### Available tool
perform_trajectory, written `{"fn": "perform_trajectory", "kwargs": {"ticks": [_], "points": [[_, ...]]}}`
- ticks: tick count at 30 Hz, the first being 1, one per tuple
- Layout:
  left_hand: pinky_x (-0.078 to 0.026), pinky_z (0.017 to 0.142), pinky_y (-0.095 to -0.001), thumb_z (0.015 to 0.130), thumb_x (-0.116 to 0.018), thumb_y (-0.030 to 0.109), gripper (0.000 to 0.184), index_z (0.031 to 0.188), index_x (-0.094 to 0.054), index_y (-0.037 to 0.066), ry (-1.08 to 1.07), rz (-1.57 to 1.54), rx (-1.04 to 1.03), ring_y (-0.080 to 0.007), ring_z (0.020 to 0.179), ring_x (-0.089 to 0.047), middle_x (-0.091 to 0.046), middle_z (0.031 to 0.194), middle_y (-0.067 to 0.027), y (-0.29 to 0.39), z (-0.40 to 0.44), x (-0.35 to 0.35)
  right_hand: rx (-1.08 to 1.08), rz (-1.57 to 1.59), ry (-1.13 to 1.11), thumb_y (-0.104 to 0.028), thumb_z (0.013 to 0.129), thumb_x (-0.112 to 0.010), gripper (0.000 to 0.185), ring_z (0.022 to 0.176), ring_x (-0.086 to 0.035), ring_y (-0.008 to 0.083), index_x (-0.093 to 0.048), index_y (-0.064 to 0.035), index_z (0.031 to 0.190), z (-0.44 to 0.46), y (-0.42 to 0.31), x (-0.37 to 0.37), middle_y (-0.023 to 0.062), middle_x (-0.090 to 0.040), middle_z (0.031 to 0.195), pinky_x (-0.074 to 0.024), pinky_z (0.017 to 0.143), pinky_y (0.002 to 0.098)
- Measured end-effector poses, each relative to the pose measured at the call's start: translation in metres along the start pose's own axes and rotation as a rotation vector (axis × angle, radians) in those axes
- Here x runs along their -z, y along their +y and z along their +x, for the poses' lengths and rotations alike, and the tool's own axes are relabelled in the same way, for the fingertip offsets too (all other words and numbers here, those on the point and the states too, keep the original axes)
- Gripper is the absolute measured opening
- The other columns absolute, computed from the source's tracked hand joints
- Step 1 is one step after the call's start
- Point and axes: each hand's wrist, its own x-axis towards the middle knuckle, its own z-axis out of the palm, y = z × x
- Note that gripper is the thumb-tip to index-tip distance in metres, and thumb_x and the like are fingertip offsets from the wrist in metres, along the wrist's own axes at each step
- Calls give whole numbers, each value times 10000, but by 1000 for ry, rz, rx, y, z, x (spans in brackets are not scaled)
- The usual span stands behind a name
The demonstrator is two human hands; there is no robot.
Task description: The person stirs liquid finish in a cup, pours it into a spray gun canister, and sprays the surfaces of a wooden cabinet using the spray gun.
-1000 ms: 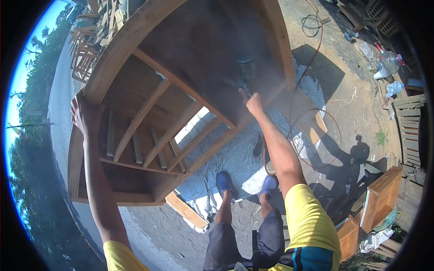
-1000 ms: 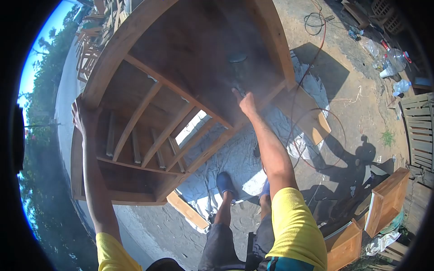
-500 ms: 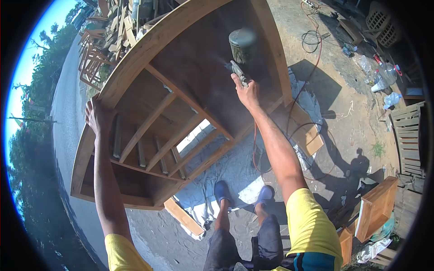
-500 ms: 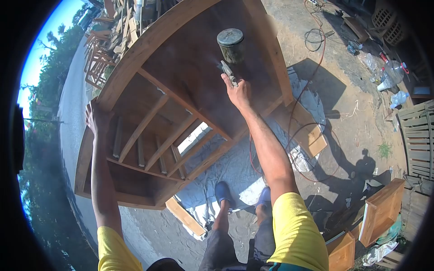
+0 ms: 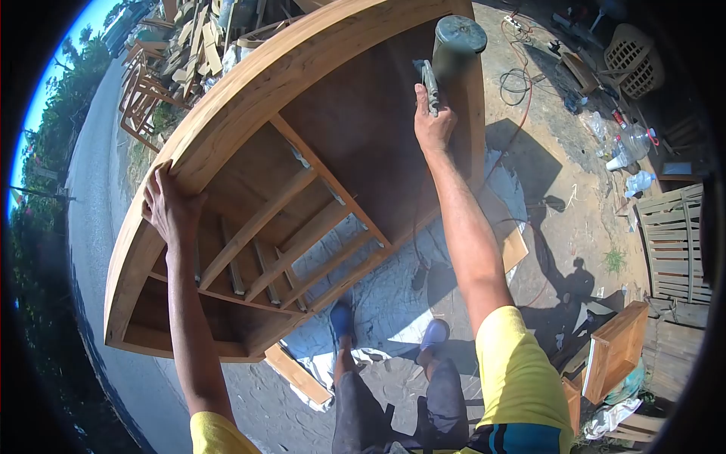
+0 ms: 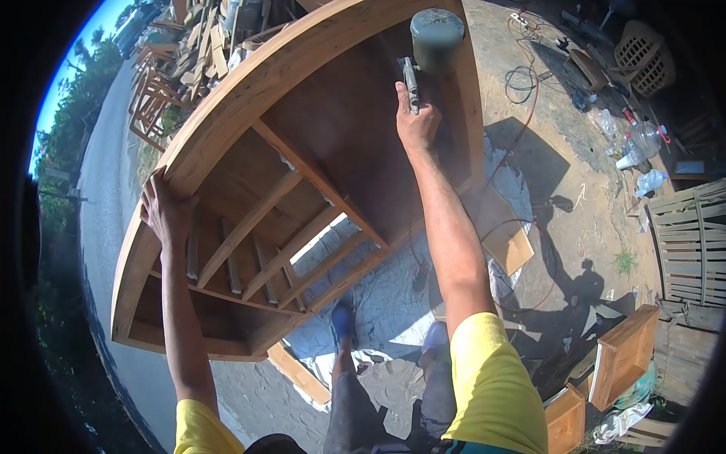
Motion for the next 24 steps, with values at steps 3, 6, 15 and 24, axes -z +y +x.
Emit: {"fn": "perform_trajectory", "kwargs": {"ticks": [3,6,15,24], "points": [[-367,1127,-557,601,-970,254,970,1472,-545,219,31,-44,-44,-326,1353,-539,-608,1379,-60,-3,-4,1,-46,-12,36,-596,968,-731,645,653,-711,351,-754,45,896,-3,7,-10,181,-689,663,-522,668,474],[-366,1127,-554,617,-960,228,971,1489,-532,220,8,-48,-44,-334,1345,-544,-609,1354,-66,-3,-5,4,-99,43,61,-543,982,-728,600,776,-745,400,-754,57,996,-20,26,-19,235,-736,786,-536,740,475],[-385,1099,-602,622,-952,200,984,1506,-522,255,48,-4,-45,-314,1377,-532,-612,1366,-24,-5,-8,0,-382,-193,-30,-478,1019,-661,490,1010,-716,497,-726,-19,1181,-92,105,-16,280,-755,1003,-552,847,533],[-396,1109,-603,599,-945,249,982,1494,-541,255,63,29,-53,-307,1349,-554,-619,1345,-21,-6,-6,0,-428,-388,-61,-575,1012,-634,580,959,-725,498,-774,-24,1127,-128,191,-11,295,-747,953,-544,826,543]]}}
